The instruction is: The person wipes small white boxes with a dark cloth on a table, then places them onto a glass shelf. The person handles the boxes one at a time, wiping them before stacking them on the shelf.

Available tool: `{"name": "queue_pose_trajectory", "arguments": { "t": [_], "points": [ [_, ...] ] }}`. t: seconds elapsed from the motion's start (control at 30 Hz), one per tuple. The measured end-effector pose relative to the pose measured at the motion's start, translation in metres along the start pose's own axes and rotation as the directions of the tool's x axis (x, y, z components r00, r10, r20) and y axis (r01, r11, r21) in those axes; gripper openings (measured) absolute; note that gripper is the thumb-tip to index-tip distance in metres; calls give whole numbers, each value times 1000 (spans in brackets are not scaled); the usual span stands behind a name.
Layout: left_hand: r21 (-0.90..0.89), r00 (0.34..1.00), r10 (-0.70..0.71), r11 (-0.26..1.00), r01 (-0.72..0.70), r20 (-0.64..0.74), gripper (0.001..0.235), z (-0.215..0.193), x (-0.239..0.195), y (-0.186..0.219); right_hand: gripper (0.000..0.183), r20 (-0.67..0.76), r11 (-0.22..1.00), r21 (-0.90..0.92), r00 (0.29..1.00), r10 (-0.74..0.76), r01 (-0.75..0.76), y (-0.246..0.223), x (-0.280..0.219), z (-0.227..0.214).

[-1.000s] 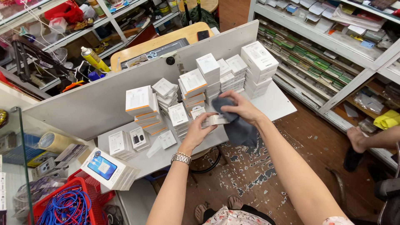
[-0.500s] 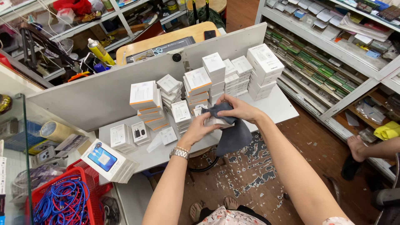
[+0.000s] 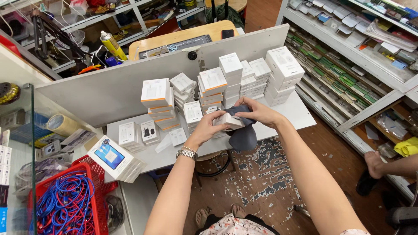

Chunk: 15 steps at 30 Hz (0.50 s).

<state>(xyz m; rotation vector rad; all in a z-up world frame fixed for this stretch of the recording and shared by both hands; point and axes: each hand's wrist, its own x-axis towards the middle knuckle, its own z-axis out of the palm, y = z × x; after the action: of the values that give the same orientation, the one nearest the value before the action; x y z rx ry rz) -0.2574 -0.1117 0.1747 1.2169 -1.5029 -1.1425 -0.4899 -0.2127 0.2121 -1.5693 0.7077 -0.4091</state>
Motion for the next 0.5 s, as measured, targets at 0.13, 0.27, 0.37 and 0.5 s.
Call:
{"name": "queue_pose_trajectory", "arguments": {
  "t": [0.13, 0.27, 0.37, 0.5],
  "points": [
    [-116, 999, -47, 992, 47, 7, 49, -1, -9, 9, 34, 1, 996, 82, 999, 44, -44, 3, -4, 0],
    [-39, 994, -105, 994, 105, 10, 48, 2, -11, 13, 36, -16, 997, 58, 999, 45, -44, 4, -7, 1],
    [73, 999, -20, 997, 18, 29, 53, 7, -5, 15, 36, -7, 1000, 29, 1000, -7, 8, -2, -2, 5],
    [-33, 996, 23, 999, -20, 83, 50, 6, -3, 14, 36, 6, 999, 26, 1000, -31, 30, -9, 7, 11]
  ]
}}
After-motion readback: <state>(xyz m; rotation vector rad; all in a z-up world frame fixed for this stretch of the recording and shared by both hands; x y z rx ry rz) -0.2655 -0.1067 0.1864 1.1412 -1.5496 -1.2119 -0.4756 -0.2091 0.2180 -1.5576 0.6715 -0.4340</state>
